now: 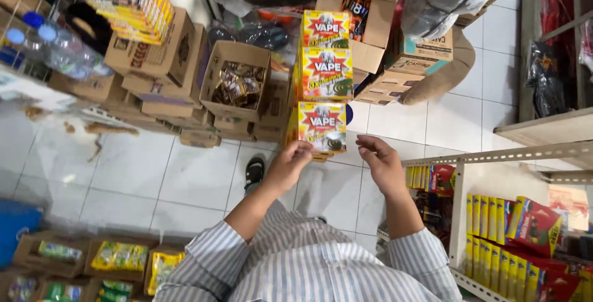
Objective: The person picks up boxes of mosquito repellent from stacks on the floor, turns them in hand, and stacks them onto the store shelves by hand.
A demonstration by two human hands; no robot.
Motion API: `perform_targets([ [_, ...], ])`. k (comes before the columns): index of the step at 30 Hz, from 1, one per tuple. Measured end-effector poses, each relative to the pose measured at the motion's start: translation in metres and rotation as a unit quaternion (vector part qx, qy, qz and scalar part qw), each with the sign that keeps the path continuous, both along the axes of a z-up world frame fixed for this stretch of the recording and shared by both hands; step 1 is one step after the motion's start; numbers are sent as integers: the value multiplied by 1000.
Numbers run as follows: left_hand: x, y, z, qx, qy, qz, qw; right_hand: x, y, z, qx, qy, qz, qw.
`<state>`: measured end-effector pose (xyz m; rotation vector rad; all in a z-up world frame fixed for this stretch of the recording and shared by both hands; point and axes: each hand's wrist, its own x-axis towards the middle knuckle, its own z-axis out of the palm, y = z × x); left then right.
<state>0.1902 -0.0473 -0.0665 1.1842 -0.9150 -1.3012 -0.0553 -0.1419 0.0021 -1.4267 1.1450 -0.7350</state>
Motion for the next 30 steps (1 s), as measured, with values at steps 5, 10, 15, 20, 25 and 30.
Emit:
perform_targets([
  [5,60,-69,-48,51,82,21,995,43,-62,-56,-63,48,-97,992],
  [10,86,-152,-57,-36,110,-63,991,85,-132,-106,-20,39,-211,977],
  [15,91,-200,-41,-41,-165,-92,981,119,-157,-102,113,24,-262,958],
  [20,92,-198,-28,54,-182,-117,975,132,-138,-96,14,161,-264,951],
  [25,95,-198,-27,-1,-193,-90,977,139,-134,-97,1,174,-253,952],
  [30,94,-194,-21,-23,-203,-71,976,141,-127,-93,-9,161,-257,953],
])
